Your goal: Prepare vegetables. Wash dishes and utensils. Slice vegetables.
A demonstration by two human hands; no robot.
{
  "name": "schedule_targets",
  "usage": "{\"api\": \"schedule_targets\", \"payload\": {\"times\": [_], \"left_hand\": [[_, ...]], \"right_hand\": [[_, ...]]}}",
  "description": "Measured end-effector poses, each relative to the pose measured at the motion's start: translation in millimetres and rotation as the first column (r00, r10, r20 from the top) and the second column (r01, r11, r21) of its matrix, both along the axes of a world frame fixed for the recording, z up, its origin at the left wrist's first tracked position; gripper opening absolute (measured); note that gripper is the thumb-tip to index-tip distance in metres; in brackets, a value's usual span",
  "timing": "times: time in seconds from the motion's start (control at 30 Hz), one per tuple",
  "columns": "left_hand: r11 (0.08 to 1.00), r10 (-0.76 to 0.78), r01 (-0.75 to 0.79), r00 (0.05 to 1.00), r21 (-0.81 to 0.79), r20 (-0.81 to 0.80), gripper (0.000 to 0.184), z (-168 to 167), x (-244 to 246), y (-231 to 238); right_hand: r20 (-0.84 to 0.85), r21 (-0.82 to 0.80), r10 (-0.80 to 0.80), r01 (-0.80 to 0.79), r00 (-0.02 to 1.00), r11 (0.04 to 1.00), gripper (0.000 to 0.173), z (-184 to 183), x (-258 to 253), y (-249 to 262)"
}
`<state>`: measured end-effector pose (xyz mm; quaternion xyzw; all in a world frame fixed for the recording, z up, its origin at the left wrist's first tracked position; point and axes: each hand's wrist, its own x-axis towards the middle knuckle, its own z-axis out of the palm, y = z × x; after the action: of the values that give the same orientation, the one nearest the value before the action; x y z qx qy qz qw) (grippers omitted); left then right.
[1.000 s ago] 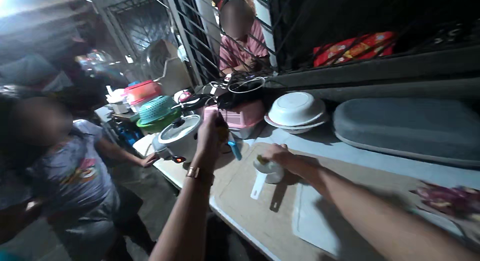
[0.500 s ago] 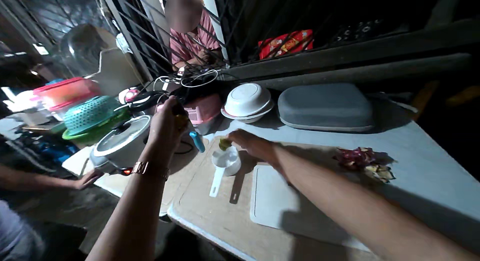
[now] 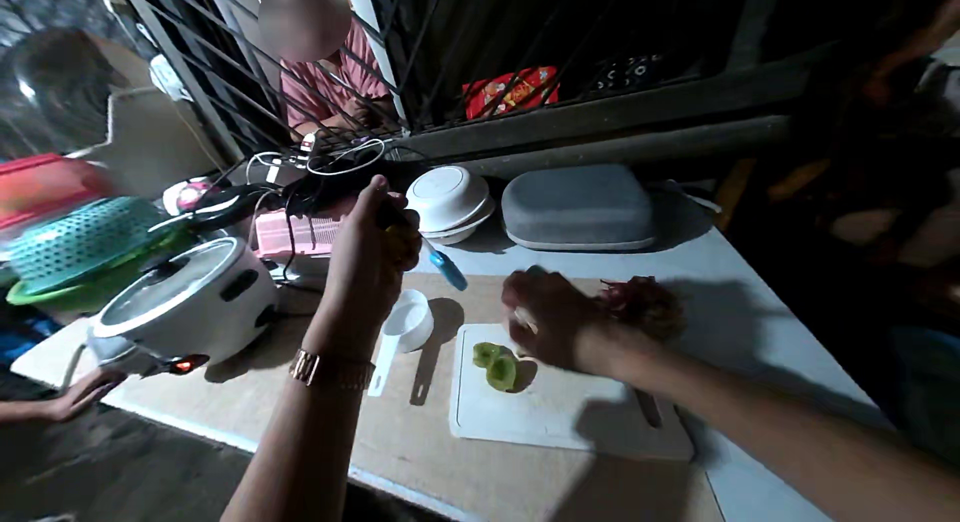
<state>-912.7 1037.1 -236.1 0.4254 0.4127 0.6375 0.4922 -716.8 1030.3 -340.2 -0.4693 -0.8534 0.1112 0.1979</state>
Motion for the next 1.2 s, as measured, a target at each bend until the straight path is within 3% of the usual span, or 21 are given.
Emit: {"api": "schedule_targets", "payload": {"times": [0.03, 0.1, 0.17, 0.2, 0.27, 0.33, 0.43, 0.5, 0.6, 0.67, 0.77, 0.87, 1.0, 1.07, 1.2], "left_hand": [[1.0, -0.019, 0.019, 1.0, 0.0, 0.013, 0.039, 0, 4, -3], [0.995, -0.097, 0.097, 0.995, 0.028, 0.022, 0.038, -1, 8, -9], [0.981, -0.184, 0.182, 0.983, 0.061, 0.028, 0.037, -2, 11, -13], [0.979, -0.197, 0.193, 0.979, 0.067, 0.058, 0.038, -1, 13, -13], [0.988, -0.152, 0.147, 0.982, 0.05, 0.111, 0.04, 3, 17, -13], [0.995, -0.094, 0.092, 0.995, 0.044, 0.044, 0.037, -6, 6, -9], [1.0, 0.004, -0.005, 0.998, -0.005, -0.065, 0.038, -39, -29, 7], [0.986, 0.061, -0.075, 0.994, -0.151, -0.093, 0.044, -59, -45, 16], [0.932, 0.057, -0.082, 0.995, -0.353, -0.08, 0.036, -83, -59, 35], [0.912, 0.041, -0.067, 0.997, -0.404, -0.071, 0.031, -94, -66, 45], [0.898, 0.007, -0.076, 0.987, -0.433, -0.16, 0.028, -100, -70, 58], [0.908, -0.115, -0.077, 0.899, -0.412, -0.422, 0.034, -107, -72, 67], [0.891, -0.285, -0.101, 0.634, -0.443, -0.719, 0.043, -104, -75, 73], [0.876, -0.333, -0.103, 0.578, -0.472, -0.745, 0.045, -99, -78, 75], [0.863, -0.377, -0.057, 0.592, -0.503, -0.713, 0.047, -99, -81, 74]], "right_hand": [[-0.137, 0.132, -0.054, 0.072, 0.989, 0.989, 0.029, 1, 6, 2], [-0.264, 0.231, -0.051, 0.114, 0.963, 0.966, 0.047, 8, 10, 7], [-0.276, 0.197, 0.011, 0.045, 0.961, 0.979, 0.067, 14, 5, 13], [-0.252, 0.147, 0.033, 0.005, 0.967, 0.989, 0.068, 18, 1, 15], [-0.216, 0.068, 0.068, -0.054, 0.974, 0.996, 0.051, 26, -8, 18], [-0.194, 0.047, 0.108, -0.101, 0.975, 0.994, 0.037, 27, -16, 24], [-0.153, 0.045, 0.086, -0.08, 0.984, 0.996, 0.039, 19, -30, 36], [-0.197, -0.039, 0.047, -0.056, 0.979, 0.998, 0.042, 17, -39, 44], [-0.325, -0.275, -0.049, -0.044, 0.945, 0.961, 0.041, 18, -55, 63], [-0.357, -0.414, -0.15, -0.012, 0.922, 0.91, 0.036, 19, -69, 75], [-0.376, -0.482, -0.212, 0.005, 0.902, 0.876, 0.044, 20, -91, 90], [-0.327, -0.524, -0.15, -0.047, 0.933, 0.851, 0.033, 18, -112, 103], [-0.214, -0.536, -0.127, -0.007, 0.969, 0.844, 0.027, 15, -130, 111], [-0.186, -0.558, -0.126, 0.001, 0.975, 0.83, 0.026, 12, -133, 114], [-0.181, -0.558, -0.127, 0.005, 0.975, 0.83, 0.022, 6, -131, 118]]}}
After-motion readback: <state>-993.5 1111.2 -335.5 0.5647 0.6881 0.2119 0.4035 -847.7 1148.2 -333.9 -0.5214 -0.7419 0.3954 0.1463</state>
